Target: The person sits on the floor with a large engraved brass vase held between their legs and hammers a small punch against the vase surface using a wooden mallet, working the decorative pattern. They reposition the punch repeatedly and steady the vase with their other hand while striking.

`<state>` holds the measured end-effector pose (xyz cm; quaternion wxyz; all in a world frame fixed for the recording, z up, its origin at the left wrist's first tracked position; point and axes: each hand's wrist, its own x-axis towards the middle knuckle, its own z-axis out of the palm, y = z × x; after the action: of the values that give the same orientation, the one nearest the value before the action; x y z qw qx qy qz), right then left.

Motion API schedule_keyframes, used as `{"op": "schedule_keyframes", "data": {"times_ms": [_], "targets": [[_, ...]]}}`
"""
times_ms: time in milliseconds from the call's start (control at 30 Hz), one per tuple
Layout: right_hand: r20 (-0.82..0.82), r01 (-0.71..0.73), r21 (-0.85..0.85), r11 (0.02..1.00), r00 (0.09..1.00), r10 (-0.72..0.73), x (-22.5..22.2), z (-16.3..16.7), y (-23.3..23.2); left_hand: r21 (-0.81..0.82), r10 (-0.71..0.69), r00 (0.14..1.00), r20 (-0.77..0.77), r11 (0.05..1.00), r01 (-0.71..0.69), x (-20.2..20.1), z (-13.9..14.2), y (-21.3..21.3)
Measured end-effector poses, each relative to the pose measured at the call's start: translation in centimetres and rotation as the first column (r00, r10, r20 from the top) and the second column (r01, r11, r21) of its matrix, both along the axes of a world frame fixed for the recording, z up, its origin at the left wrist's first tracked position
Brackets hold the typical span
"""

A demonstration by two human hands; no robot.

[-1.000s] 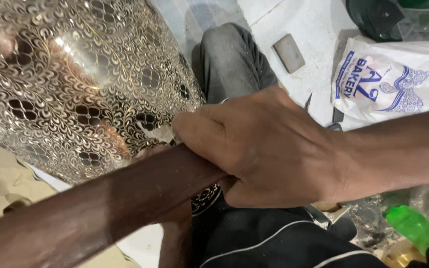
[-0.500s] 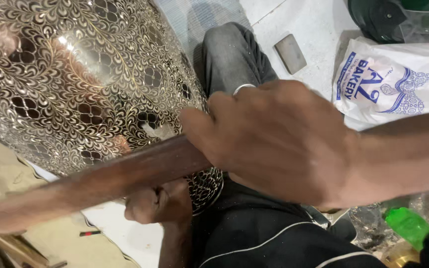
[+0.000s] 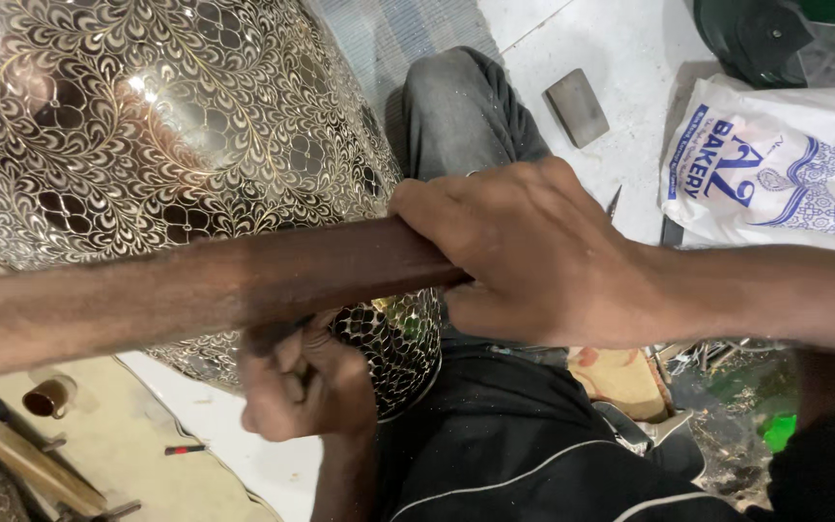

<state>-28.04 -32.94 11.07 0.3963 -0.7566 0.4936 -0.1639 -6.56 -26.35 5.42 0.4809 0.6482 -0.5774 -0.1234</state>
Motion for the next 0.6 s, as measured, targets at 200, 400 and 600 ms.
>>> {"op": "schedule_keyframes", "data": {"times_ms": [200, 400, 600], "targets": [[0.093, 0.02, -0.189, 0.982, 0.996, -0.002, -0.3, 0.8, 0.5, -0.045, 0.048, 0.954, 0.297, 0.998, -0.036, 1.0, -1.9, 0.4], [-0.085, -0.11, -0.195, 0.975, 0.992, 0.095, -0.5, 4.3, -0.3, 0.218, 0.105, 0.627, -0.772, 0.97, 0.105, 0.6, -1.4, 0.9], [-0.037, -0.085, -0.238, 0.968, 0.996, 0.078, -0.1, 4.9, 0.3, -0.014, -0.332, 0.929, 0.164, 0.941, 0.339, -0.1, -0.4, -0.3]]}}
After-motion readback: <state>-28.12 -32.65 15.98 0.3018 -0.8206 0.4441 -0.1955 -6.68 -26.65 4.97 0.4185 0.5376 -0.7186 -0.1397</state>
